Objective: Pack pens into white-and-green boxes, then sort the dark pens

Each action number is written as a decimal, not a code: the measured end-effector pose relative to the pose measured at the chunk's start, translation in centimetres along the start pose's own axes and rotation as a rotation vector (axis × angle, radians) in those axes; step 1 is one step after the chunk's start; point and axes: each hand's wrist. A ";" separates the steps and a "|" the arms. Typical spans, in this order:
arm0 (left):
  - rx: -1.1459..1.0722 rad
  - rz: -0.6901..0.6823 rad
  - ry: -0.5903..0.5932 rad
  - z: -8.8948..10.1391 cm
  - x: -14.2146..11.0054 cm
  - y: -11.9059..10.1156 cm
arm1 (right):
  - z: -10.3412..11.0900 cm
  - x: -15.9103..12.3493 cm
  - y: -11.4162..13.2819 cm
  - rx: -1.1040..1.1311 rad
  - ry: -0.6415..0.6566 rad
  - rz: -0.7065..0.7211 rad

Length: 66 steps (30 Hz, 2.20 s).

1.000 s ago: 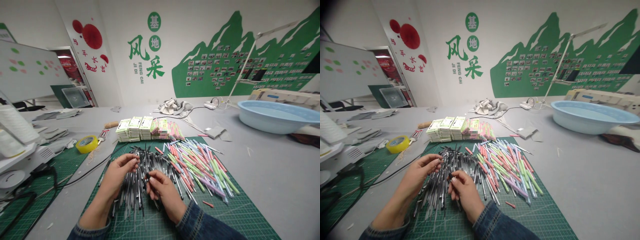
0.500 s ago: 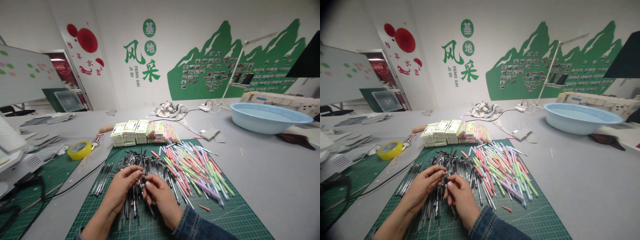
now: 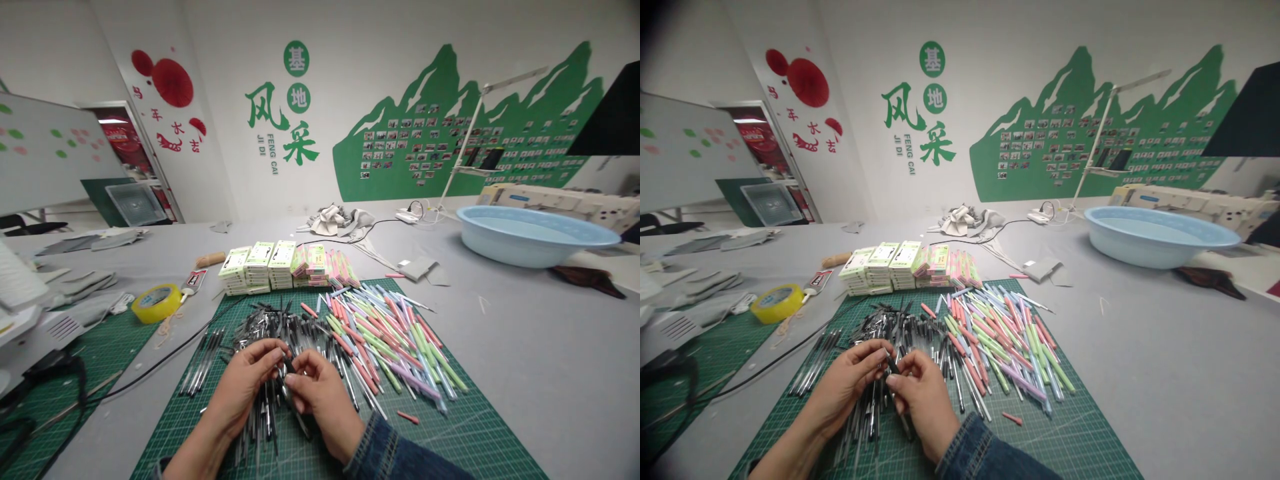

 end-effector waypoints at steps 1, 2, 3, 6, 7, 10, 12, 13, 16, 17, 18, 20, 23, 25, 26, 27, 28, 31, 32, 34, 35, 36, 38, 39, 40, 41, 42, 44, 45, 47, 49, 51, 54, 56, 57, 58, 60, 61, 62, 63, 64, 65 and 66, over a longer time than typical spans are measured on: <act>-0.014 0.006 0.008 -0.1 -0.1 0.0 | 0.0 0.0 0.0 0.002 0.016 -0.019; -0.032 0.014 0.020 -0.1 -0.1 0.0 | 0.0 0.0 0.0 0.009 0.037 -0.038; -0.055 0.023 0.036 -0.2 -0.2 0.0 | 0.0 0.0 0.0 0.017 0.061 -0.051; -0.122 0.048 0.091 -0.4 -0.3 0.0 | 0.0 0.0 0.2 0.043 0.129 -0.049; -0.137 0.050 0.098 -0.4 -0.3 0.0 | -0.1 0.0 0.2 0.056 0.142 -0.045; -0.140 0.035 0.075 -0.5 -0.4 0.2 | -0.1 -0.1 0.4 0.110 0.122 -0.032; -0.125 0.034 0.071 -0.4 -0.5 0.2 | -0.1 -0.1 0.3 0.134 0.091 -0.019; -0.123 0.036 0.078 -0.4 -0.5 0.2 | -0.1 -0.1 0.3 0.136 0.089 -0.024; -0.144 0.057 0.128 -0.3 -0.8 0.0 | -0.1 -0.1 0.3 0.113 0.154 -0.064; -0.162 0.068 0.148 -0.3 -0.9 -0.1 | -0.1 -0.1 0.3 0.101 0.177 -0.071; -0.185 0.076 0.166 -0.3 -1.0 -0.1 | -0.1 -0.2 0.3 0.087 0.187 -0.070; -0.232 0.066 0.176 -0.5 -1.0 -0.1 | -0.1 -0.2 0.5 0.059 0.182 -0.051; -0.240 -0.003 0.110 -0.7 -0.8 0.3 | -0.2 -0.2 0.6 0.032 0.148 -0.037; -0.209 -0.028 0.067 -0.6 -0.6 0.6 | -0.2 -0.2 0.6 0.030 0.143 -0.041; -0.199 -0.031 0.055 -0.5 -0.5 0.7 | -0.2 -0.3 0.6 0.037 0.150 -0.046; -0.196 -0.030 0.052 -0.4 -0.4 0.8 | -0.2 -0.3 0.6 0.049 0.165 -0.052; -0.196 -0.026 0.056 -0.2 -0.3 0.8 | -0.2 -0.3 0.5 0.064 0.186 -0.057; -0.189 -0.023 0.084 0.1 -0.2 0.8 | -0.2 -0.4 0.3 0.117 0.245 -0.079; -0.184 -0.028 0.093 0.1 -0.2 0.7 | -0.2 -0.4 0.3 0.128 0.252 -0.080; -0.176 -0.046 0.095 0.1 -0.3 0.7 | -0.1 -0.3 0.3 0.140 0.249 -0.073; -0.175 -0.056 0.089 0.0 -0.3 0.7 | -0.1 -0.3 0.3 0.142 0.245 -0.069; -0.176 -0.064 0.084 0.0 -0.3 0.7 | -0.1 -0.3 0.3 0.141 0.242 -0.066; -0.181 -0.061 0.078 -0.1 -0.3 0.8 | -0.1 -0.3 0.3 0.144 0.239 -0.059; -0.189 -0.048 0.074 -0.2 -0.3 0.8 | -0.1 -0.3 0.3 0.147 0.243 -0.056; -0.200 -0.033 0.067 -0.2 -0.3 0.8 | -0.1 -0.3 0.3 0.149 0.247 -0.053; -0.214 -0.027 0.049 -0.2 -0.3 0.8 | -0.1 -0.3 0.3 0.149 0.247 -0.050; -0.230 -0.032 0.018 -0.1 -0.3 0.8 | -0.2 -0.3 0.3 0.142 0.246 -0.050; -0.251 -0.069 -0.064 0.0 -0.2 0.8 | -0.3 -0.2 0.3 0.103 0.231 -0.064; -0.251 -0.091 -0.103 0.1 -0.1 0.7 | -0.3 -0.2 0.2 0.076 0.218 -0.075; -0.236 -0.112 -0.139 0.3 0.1 0.7 | -0.2 -0.2 0.1 0.032 0.190 -0.092; -0.227 -0.121 -0.126 0.2 0.2 0.8 | -0.1 -0.2 0.0 0.029 0.177 -0.087; -0.245 -0.126 -0.107 0.1 0.2 0.9 | -0.1 -0.2 -0.1 0.058 0.181 -0.068; -0.285 -0.096 -0.094 -0.4 0.0 1.2 | -0.1 -0.2 -0.1 0.116 0.200 -0.062; -0.275 -0.050 -0.044 -0.9 -0.3 1.5 | -0.1 -0.2 -0.1 0.170 0.207 -0.051; -0.254 -0.021 0.003 -1.2 -0.5 1.6 | -0.2 -0.1 -0.2 0.202 0.205 -0.041; -0.227 0.011 0.059 -1.4 -0.6 1.7 | -0.2 -0.1 -0.2 0.233 0.201 -0.032; -0.172 0.058 0.144 -1.6 -0.7 1.7 | -0.2 -0.1 -0.1 0.267 0.193 -0.026; -0.153 0.054 0.144 -1.5 -0.7 1.4 | -0.2 -0.1 -0.1 0.264 0.187 -0.029; -0.134 0.023 0.109 -1.0 -0.5 1.0 | -0.2 -0.1 0.0 0.247 0.180 -0.034; -0.111 -0.032 0.048 -0.3 -0.2 0.5 | -0.2 -0.1 0.0 0.219 0.170 -0.040; -0.071 -0.107 -0.032 0.8 0.1 -0.2 | -0.2 -0.1 0.1 0.187 0.159 -0.044; -0.003 -0.185 -0.114 2.2 0.5 -1.0 | -0.2 -0.2 0.2 0.155 0.146 -0.047; 0.106 -0.251 -0.179 3.9 0.9 -1.7 | -0.2 -0.2 0.2 0.123 0.135 -0.047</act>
Point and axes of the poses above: each hand's wrist, its own x-axis towards the middle knuckle, its own z-axis out of the back of the hand, y = z × x, and after that the axes turned 11 degrees about -x, right-handed
